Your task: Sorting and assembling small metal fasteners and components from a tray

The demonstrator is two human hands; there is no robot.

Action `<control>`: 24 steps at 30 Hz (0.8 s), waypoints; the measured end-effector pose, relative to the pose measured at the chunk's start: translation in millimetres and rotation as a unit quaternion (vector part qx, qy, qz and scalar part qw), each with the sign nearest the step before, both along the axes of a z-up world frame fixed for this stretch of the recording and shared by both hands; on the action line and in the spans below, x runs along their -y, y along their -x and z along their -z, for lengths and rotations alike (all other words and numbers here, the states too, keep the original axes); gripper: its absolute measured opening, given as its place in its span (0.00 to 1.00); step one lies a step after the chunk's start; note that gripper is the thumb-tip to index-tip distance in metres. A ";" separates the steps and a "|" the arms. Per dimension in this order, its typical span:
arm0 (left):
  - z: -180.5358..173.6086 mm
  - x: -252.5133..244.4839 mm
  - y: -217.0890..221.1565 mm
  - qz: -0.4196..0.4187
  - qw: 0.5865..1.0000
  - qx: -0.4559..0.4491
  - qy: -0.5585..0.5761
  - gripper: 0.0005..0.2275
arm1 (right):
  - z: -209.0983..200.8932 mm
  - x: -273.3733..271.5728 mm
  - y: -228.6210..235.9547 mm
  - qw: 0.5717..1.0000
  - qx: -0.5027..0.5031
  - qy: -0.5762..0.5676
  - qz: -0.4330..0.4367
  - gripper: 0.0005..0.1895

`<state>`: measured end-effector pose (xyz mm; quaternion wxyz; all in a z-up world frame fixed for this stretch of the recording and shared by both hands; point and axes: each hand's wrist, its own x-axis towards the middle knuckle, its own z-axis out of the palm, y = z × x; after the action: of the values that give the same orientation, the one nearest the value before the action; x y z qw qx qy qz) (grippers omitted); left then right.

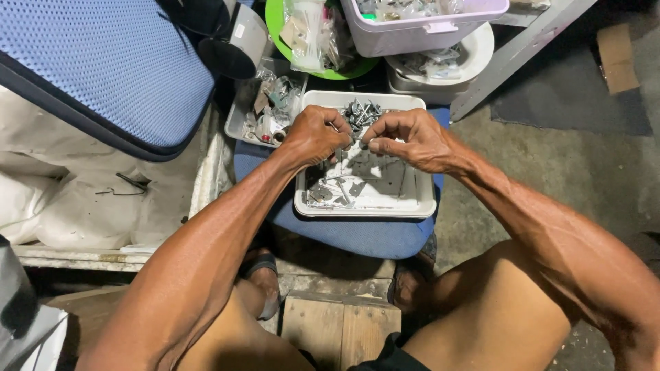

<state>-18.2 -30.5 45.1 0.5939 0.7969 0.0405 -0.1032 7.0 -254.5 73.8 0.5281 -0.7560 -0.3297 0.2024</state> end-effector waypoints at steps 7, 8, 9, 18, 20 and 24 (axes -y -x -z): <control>9.5 3.1 -2.9 -0.005 1.000 -0.001 0.008 0.05 | 2.8 -2.1 -1.3 0.999 0.009 0.032 -0.012 0.08; 10.0 3.5 -3.6 0.009 1.000 0.002 0.015 0.06 | 1.9 -3.2 -1.0 0.999 0.015 0.040 -0.007 0.08; 9.9 3.3 -5.2 0.024 0.999 0.006 0.021 0.06 | 0.3 -4.6 -1.5 0.999 0.024 0.047 -0.003 0.07; -18.0 6.8 5.9 0.018 0.998 -0.004 0.066 0.09 | 25.9 3.1 -18.5 0.996 0.058 0.053 0.039 0.08; 3.7 -1.8 -3.6 0.050 0.996 0.041 -0.060 0.08 | 29.7 7.3 -22.5 0.993 0.078 0.044 0.083 0.09; 62.9 -13.5 -21.5 0.152 0.928 0.124 -0.316 0.07 | 39.6 15.7 -33.9 0.973 0.174 0.027 0.151 0.16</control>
<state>3.3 -17.0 -17.8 0.2884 0.9464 -0.1248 -0.0744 40.9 -270.1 34.3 0.4663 -0.8349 -0.2925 -0.0053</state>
